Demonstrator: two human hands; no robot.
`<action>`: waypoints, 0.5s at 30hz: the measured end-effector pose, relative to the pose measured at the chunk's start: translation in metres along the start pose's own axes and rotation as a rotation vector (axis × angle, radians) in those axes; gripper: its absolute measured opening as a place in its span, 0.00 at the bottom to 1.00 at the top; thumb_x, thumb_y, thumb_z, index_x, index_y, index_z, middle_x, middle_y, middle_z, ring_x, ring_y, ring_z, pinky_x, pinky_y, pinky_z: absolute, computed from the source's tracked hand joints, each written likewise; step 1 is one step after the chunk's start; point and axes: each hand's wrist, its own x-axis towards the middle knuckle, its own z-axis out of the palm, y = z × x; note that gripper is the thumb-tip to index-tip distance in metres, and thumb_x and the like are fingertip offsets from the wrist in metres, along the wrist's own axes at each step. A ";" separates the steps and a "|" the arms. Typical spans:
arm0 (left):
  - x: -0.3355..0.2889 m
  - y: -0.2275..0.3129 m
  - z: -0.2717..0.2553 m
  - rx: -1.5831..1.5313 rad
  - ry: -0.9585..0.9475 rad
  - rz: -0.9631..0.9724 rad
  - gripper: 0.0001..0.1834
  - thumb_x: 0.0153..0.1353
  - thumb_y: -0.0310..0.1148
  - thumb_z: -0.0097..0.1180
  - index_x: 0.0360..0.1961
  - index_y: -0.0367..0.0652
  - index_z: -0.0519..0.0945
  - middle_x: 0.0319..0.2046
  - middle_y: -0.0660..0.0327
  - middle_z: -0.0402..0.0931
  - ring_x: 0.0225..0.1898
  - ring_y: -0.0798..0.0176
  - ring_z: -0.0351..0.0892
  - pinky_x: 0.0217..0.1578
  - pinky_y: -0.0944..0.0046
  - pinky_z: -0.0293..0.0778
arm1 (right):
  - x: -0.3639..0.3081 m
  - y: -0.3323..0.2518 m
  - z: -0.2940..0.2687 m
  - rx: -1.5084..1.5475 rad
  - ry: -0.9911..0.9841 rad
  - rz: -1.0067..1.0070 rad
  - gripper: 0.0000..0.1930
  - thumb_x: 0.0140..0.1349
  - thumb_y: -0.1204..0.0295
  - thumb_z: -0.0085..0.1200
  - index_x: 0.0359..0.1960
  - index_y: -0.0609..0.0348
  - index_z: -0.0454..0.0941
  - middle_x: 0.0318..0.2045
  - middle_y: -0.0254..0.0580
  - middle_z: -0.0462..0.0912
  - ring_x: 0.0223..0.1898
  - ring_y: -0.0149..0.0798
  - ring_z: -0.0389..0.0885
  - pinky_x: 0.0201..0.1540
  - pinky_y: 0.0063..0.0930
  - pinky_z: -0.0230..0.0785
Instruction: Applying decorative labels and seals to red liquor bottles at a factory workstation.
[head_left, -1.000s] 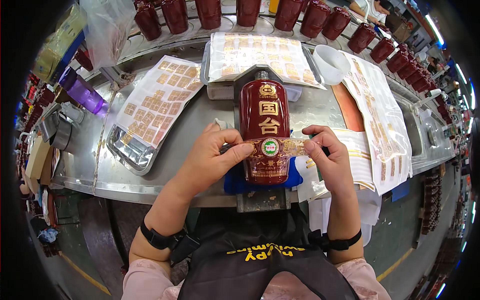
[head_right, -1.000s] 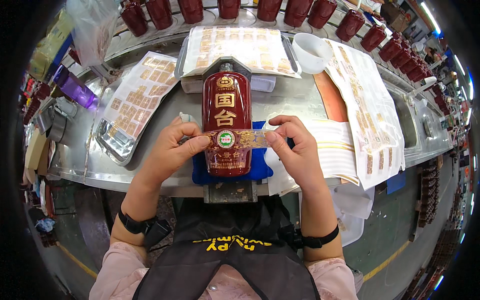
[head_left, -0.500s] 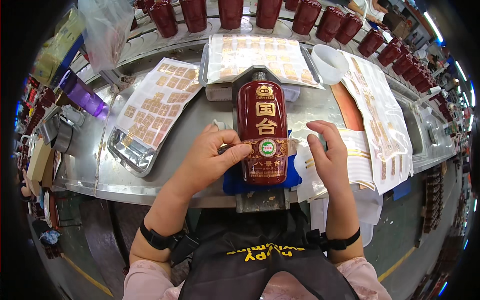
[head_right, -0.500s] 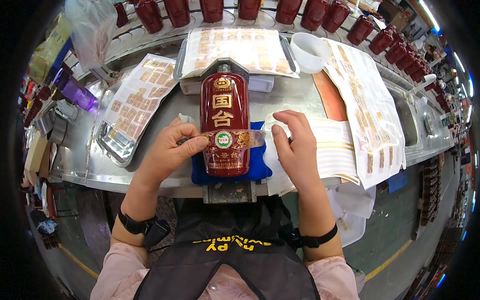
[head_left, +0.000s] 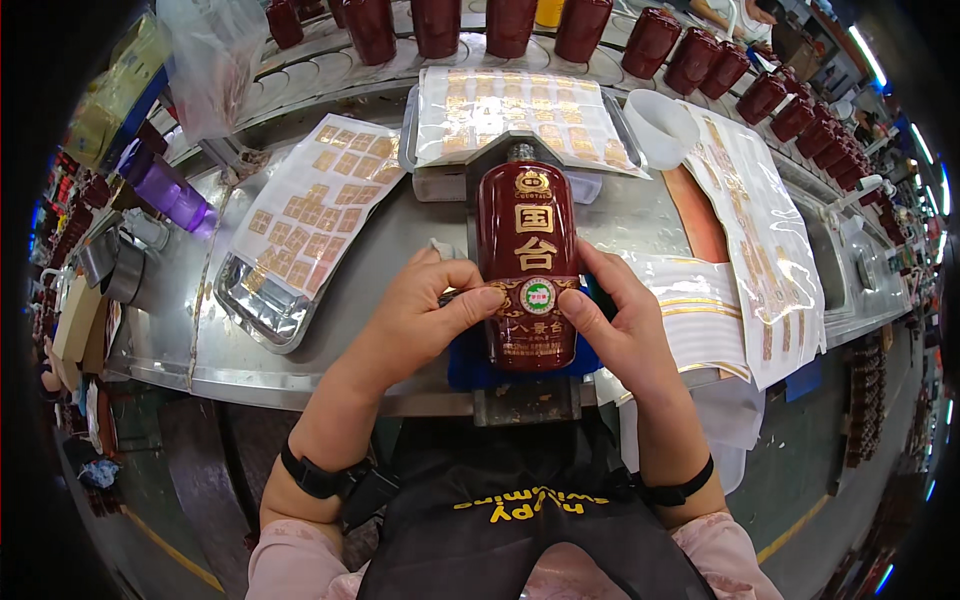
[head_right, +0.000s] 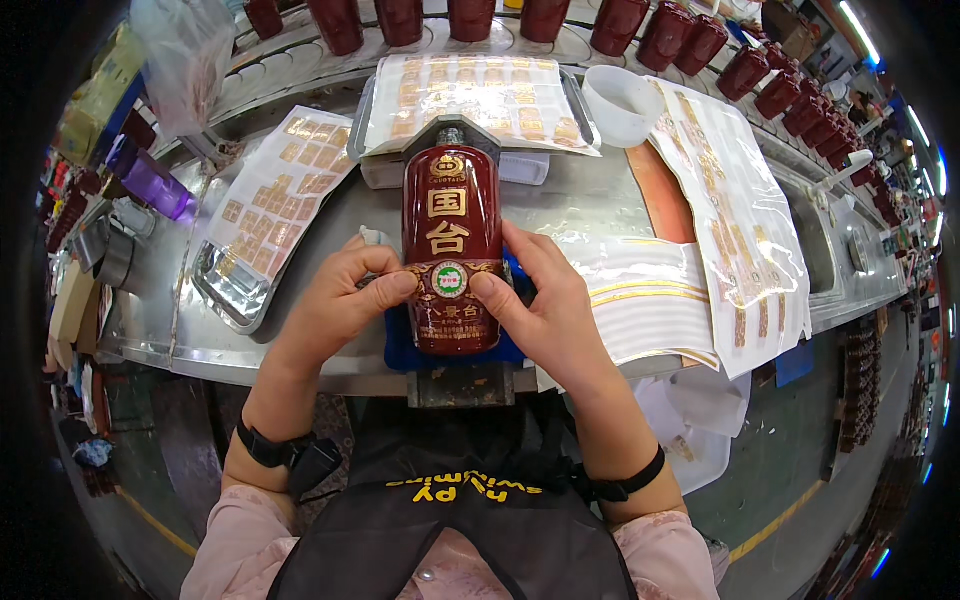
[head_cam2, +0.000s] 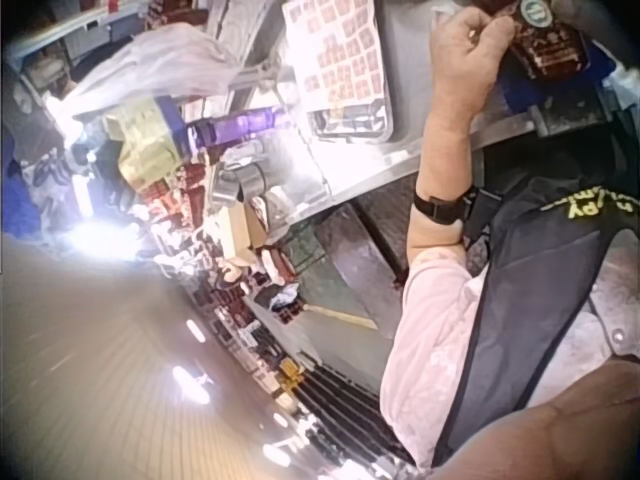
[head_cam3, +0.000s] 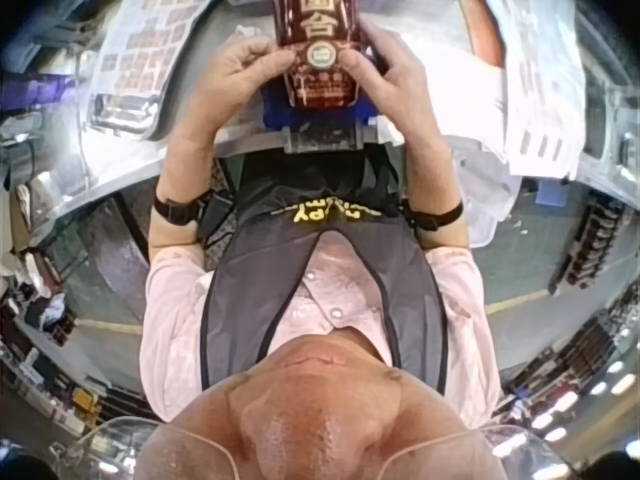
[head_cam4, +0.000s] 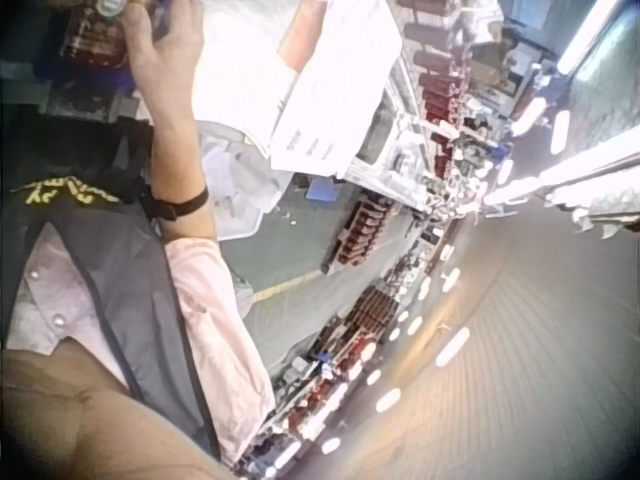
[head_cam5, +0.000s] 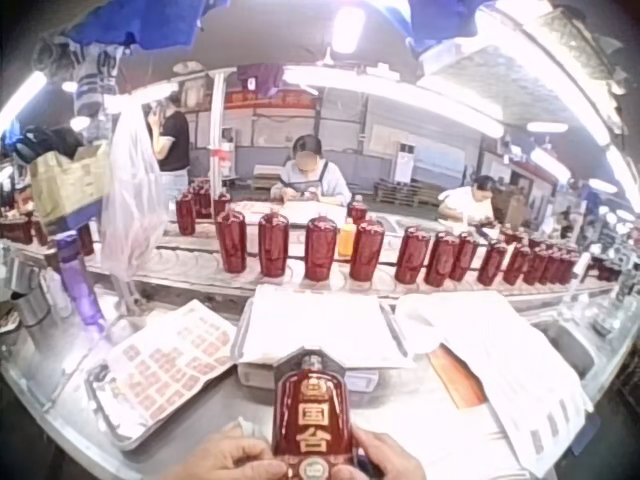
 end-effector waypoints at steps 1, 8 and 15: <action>0.000 0.000 0.000 0.000 0.002 -0.006 0.17 0.63 0.44 0.58 0.24 0.43 0.79 0.18 0.62 0.71 0.32 0.62 0.65 0.51 0.56 0.57 | 0.000 0.000 0.000 0.000 -0.001 0.001 0.29 0.62 0.63 0.60 0.60 0.70 0.69 0.51 0.53 0.77 0.54 0.45 0.76 0.57 0.33 0.66; -0.002 -0.008 0.002 -0.038 0.005 -0.094 0.17 0.60 0.45 0.61 0.28 0.41 0.79 0.24 0.61 0.75 0.36 0.63 0.69 0.49 0.61 0.63 | 0.001 0.001 -0.003 0.021 -0.018 0.030 0.28 0.63 0.63 0.59 0.60 0.68 0.69 0.50 0.52 0.77 0.54 0.44 0.76 0.57 0.32 0.65; -0.015 -0.016 0.027 0.079 0.350 0.107 0.34 0.61 0.49 0.60 0.58 0.34 0.67 0.53 0.48 0.69 0.59 0.51 0.67 0.60 0.57 0.60 | 0.000 0.008 -0.010 0.054 -0.144 -0.024 0.35 0.62 0.56 0.59 0.65 0.66 0.64 0.55 0.55 0.73 0.58 0.46 0.72 0.61 0.33 0.62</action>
